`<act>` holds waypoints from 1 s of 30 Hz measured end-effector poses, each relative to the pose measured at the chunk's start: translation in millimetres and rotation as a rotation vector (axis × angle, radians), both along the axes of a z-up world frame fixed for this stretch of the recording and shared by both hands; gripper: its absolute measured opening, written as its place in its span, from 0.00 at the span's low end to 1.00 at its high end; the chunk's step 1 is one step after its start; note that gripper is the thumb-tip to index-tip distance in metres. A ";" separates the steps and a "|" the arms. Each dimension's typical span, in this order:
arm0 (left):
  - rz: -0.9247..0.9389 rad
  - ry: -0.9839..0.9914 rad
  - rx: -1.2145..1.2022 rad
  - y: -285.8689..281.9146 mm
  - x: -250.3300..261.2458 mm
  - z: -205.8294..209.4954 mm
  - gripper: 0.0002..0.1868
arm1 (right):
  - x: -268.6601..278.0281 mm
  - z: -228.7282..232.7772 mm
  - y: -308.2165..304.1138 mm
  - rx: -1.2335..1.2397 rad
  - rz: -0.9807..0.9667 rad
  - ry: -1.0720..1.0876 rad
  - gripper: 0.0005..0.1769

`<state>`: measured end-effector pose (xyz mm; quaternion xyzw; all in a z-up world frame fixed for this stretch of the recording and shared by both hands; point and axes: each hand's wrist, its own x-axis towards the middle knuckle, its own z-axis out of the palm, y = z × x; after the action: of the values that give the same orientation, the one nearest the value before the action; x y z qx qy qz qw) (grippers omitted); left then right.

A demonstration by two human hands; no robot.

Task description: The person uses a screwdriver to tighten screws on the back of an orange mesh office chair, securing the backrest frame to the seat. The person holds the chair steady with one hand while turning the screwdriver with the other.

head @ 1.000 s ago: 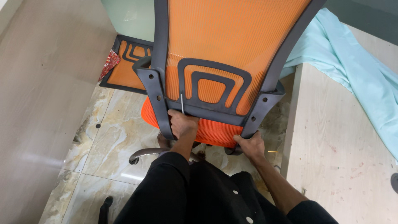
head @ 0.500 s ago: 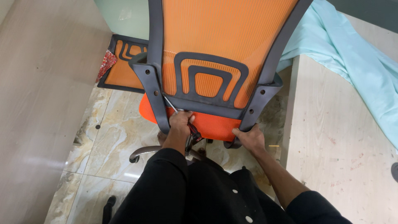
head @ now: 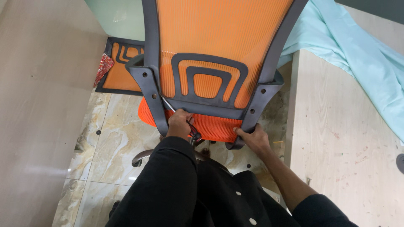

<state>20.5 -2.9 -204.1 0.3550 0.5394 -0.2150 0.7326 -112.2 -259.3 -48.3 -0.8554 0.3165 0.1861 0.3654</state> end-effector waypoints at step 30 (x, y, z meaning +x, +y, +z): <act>0.008 -0.089 -0.032 7.6 -3.4 40.5 0.10 | 54.5 53.3 -23.4 -0.135 0.169 -0.167 0.17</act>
<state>17.1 4.7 -163.6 0.3502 0.5041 -0.2045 0.7626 -57.7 -282.8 5.0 -0.9141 0.2236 0.1228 0.3151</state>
